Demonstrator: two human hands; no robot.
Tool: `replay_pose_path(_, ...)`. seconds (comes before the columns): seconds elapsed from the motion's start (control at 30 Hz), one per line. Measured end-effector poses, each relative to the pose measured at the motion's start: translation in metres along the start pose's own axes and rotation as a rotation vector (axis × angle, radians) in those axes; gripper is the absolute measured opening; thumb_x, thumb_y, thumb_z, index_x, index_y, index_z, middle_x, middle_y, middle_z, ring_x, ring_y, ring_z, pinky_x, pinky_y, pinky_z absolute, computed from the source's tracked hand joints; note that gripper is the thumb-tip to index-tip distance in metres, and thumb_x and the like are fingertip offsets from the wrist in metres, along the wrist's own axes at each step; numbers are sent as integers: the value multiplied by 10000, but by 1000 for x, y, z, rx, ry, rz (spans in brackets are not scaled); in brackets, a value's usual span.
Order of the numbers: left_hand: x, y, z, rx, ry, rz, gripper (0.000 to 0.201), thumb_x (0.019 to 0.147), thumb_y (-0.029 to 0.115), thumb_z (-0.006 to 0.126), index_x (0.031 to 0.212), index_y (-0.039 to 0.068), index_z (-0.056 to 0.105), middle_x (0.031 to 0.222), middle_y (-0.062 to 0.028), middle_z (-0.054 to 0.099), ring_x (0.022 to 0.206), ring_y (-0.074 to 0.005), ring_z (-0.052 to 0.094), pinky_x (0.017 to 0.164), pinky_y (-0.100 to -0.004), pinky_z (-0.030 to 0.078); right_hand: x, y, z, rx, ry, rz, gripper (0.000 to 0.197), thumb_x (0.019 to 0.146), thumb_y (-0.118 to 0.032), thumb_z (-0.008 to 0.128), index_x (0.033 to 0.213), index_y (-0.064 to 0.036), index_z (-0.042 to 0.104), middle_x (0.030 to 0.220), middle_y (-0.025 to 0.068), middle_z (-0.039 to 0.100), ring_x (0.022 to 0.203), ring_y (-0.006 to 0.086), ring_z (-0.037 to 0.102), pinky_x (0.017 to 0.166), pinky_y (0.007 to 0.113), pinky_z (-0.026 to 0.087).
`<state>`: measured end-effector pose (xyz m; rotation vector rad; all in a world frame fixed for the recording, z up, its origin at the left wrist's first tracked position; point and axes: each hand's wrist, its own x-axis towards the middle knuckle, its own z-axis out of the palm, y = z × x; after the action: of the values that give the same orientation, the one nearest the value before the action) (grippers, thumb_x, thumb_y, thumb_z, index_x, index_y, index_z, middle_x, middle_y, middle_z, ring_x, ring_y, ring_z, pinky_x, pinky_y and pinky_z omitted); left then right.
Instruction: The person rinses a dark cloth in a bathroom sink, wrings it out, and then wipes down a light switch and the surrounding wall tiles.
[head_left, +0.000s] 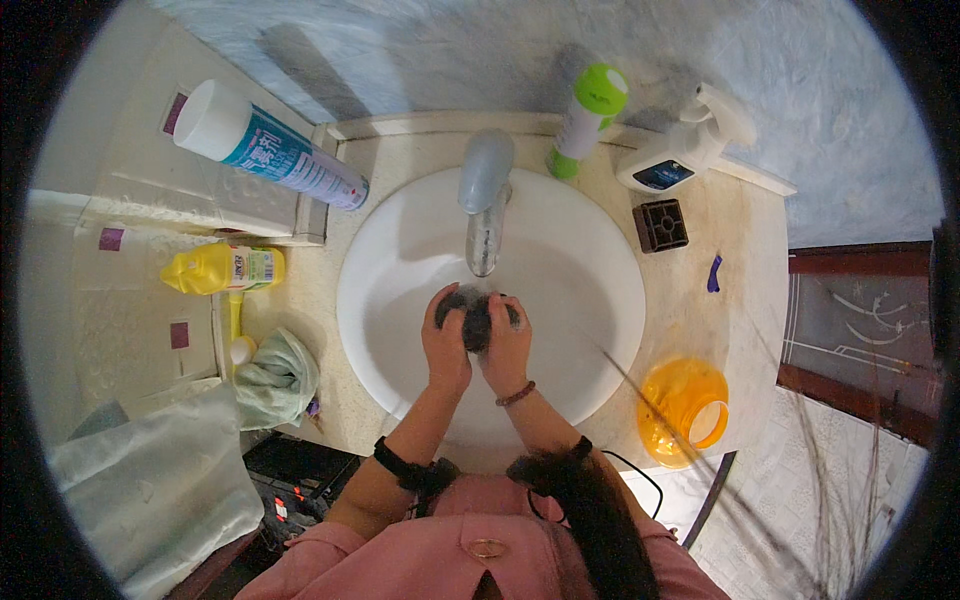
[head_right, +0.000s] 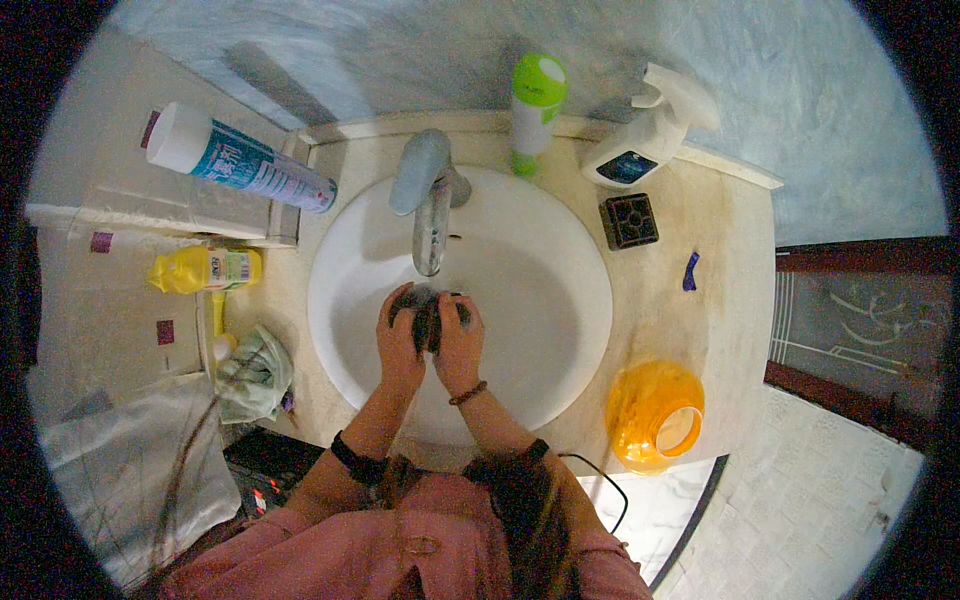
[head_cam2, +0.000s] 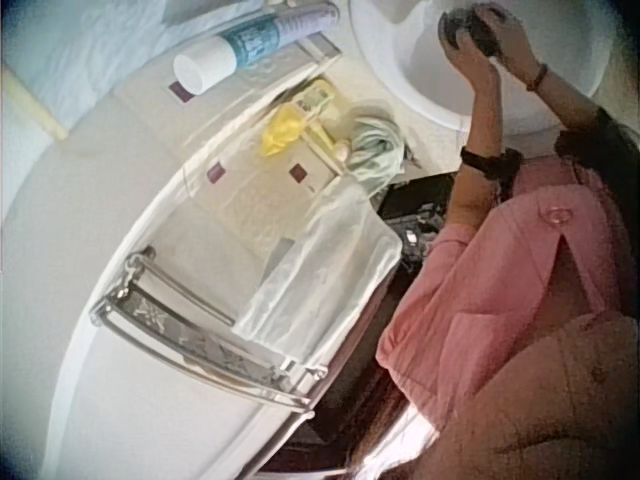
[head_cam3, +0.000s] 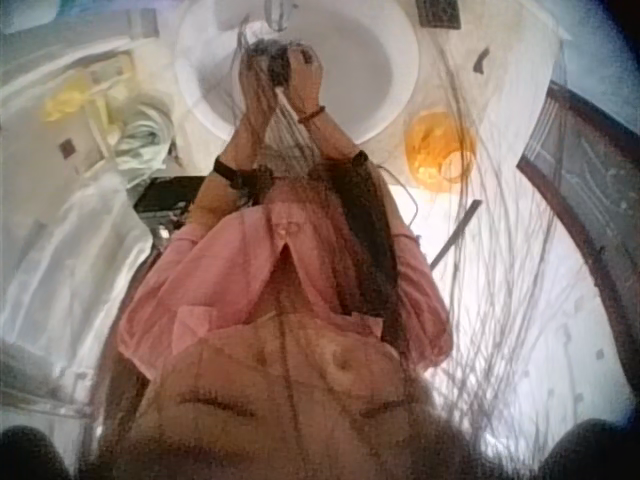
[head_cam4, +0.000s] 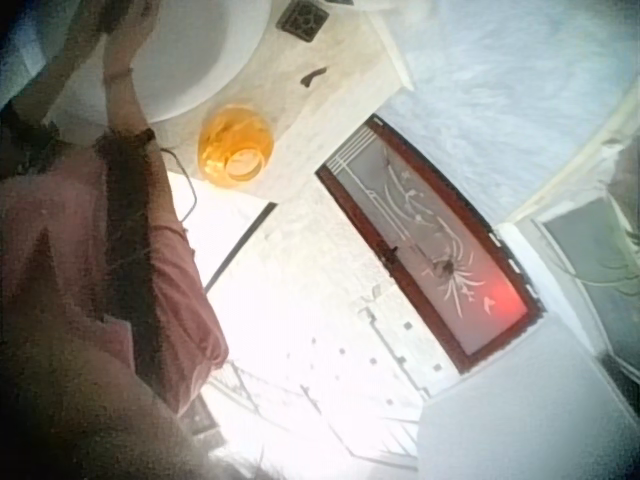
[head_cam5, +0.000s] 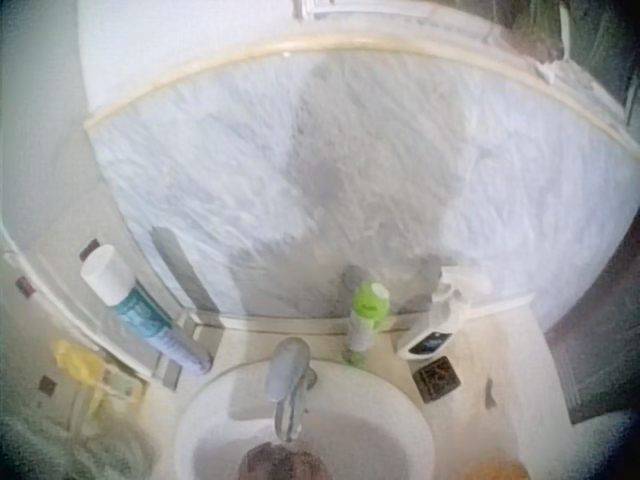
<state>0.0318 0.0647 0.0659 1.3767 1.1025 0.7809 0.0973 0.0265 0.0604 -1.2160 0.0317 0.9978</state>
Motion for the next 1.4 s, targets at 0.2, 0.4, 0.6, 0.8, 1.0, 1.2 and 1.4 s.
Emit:
replay_pose_path(0.2, -4, 13, 13, 383, 149, 251, 290, 625, 28, 528, 912, 40, 569, 955, -119, 519, 916, -276, 497, 802, -354, 419, 39, 63, -30, -389, -107, -286, 183, 826, -176, 514, 899, -10, 534, 829, 59, 563, 735, 137, 542, 667, 263, 451)
replay_pose_path(0.4, -8, 2, 0, 577, 22, 440, 275, 575, 43, 596, 848, 56, 573, 933, -120, 505, 873, -293, 506, 740, -363, 434, 39, 45, -23, 501, -256, 515, 167, 831, -167, 480, 900, -24, 531, 816, 49, 557, 757, 153, 545, 670, 275, 463)
replay_pose_path(0.6, -19, 9, -3, 629, -181, 614, 303, 544, 37, 618, 840, 69, 560, 921, -146, 517, 862, -333, 506, 740, -421, 427, 44, 46, -45, 551, -656, 714, 173, 821, -217, 500, 840, -49, 534, 801, 39, 546, 727, 138, 532, 647, 277, 470)
replay_pose_path(0.8, -30, 31, -15, 614, -249, 770, 343, 514, 62, 650, 849, 98, 586, 978, -76, 499, 941, -306, 481, 775, -408, 431, 4, -3, -26, 525, -396, 711, 187, 840, -251, 503, 877, -70, 532, 782, 18, 536, 712, 124, 525, 633, 262, 470)
replay_pose_path(1.0, -41, 41, -14, 569, -237, 917, 205, 550, 79, 618, 750, 110, 591, 876, -7, 544, 906, -268, 504, 731, -401, 439, 4, 3, -33, 407, -650, 733, 279, 888, -203, 422, 1103, -30, 467, 699, -8, 471, 642, 87, 480, 598, 219, 430)
replay_pose_path(1.2, -43, 19, -26, 633, -523, 1109, 209, 490, 110, 602, 693, 78, 566, 796, -68, 534, 753, -241, 503, 656, -372, 427, 10, -7, -21, -48, -798, 814, 305, 846, -163, 435, 1096, -4, 507, 630, -27, 438, 585, 43, 425, 545, 161, 379)
replay_pose_path(1.4, -41, 17, -28, 608, -577, 1124, 110, 517, 147, 576, 597, 105, 512, 713, -25, 453, 712, -183, 447, 623, -319, 376, 11, 1, -19, -327, -929, 736, 258, 822, -202, 473, 968, -18, 581, 798, 45, 565, 723, 90, 518, 643, 184, 433)
